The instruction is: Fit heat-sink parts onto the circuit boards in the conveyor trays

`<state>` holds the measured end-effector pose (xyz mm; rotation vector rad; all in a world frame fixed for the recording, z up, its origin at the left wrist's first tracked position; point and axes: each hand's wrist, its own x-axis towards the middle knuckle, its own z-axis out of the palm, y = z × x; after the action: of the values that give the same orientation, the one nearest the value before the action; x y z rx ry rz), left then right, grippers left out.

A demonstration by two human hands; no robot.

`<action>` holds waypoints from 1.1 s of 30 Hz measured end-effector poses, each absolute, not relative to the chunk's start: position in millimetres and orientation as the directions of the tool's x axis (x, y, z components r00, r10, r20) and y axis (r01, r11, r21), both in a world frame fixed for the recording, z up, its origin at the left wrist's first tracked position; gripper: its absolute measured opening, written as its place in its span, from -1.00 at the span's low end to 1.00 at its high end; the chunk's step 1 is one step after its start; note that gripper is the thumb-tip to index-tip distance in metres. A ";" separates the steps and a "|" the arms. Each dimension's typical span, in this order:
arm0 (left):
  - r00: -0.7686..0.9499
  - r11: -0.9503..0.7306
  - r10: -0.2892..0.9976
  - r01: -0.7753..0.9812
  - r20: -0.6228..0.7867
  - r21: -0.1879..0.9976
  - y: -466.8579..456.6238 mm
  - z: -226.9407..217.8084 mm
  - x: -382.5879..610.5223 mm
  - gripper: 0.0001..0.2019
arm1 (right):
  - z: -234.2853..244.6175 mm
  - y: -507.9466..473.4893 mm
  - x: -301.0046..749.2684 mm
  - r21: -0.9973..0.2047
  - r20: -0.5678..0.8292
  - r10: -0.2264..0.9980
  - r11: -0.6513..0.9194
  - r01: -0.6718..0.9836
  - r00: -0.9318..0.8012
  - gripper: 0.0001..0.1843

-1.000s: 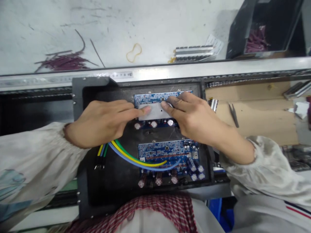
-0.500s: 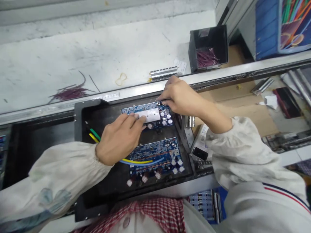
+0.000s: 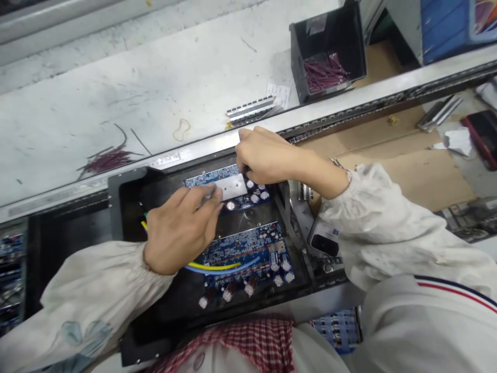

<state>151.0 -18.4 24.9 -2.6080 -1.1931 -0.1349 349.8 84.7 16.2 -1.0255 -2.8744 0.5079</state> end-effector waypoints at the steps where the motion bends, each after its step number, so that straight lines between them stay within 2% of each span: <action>1: 0.669 -0.637 0.714 0.743 0.209 -0.202 -18.3 24.3 150.5 -0.78 | 15.8 85.9 349.4 -0.323 -0.067 0.612 0.734 0.598 -0.788 -0.78; 5: 0.682 -0.659 0.688 0.730 0.247 -0.182 -17.9 22.1 148.8 -0.81 | 15.4 90.7 346.9 -0.344 -0.092 0.573 0.750 0.565 -0.815 -0.77; 12: 0.694 -0.667 0.681 0.719 0.234 -0.193 -12.9 21.0 149.3 -0.82 | 15.0 94.6 340.4 -0.370 -0.110 0.582 0.728 0.577 -0.805 -0.74; 16: 0.721 -0.680 0.606 0.688 0.334 -0.252 -11.9 16.0 150.3 -0.84 | 14.2 93.9 341.7 -0.360 -0.087 0.565 0.750 0.555 -0.821 -0.76; 19: 0.724 -0.692 0.574 0.679 0.383 -0.246 -12.8 12.3 149.9 -0.82 | 16.1 94.5 345.4 -0.370 -0.072 0.526 0.775 0.513 -0.847 -0.82; 24: 0.707 -0.703 0.598 0.689 0.377 -0.178 -14.2 11.4 146.4 -0.80 | 16.1 102.2 344.3 -0.402 -0.104 0.418 0.812 0.423 -0.902 -0.85; 31: 0.700 -0.708 0.599 0.690 0.390 -0.150 -13.6 10.4 143.3 -0.79 | 19.1 106.8 339.1 -0.372 -0.158 0.447 0.799 0.472 -0.880 -0.77; 33: 0.695 -0.701 0.601 0.695 0.394 -0.158 -12.7 10.0 144.3 -0.81 | 25.0 96.7 344.9 -0.342 -0.107 0.461 0.815 0.468 -0.881 -0.72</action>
<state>144.3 -12.7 10.0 -2.6113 -1.0251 -0.4556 344.9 96.7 25.0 -0.7708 -3.0108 0.5746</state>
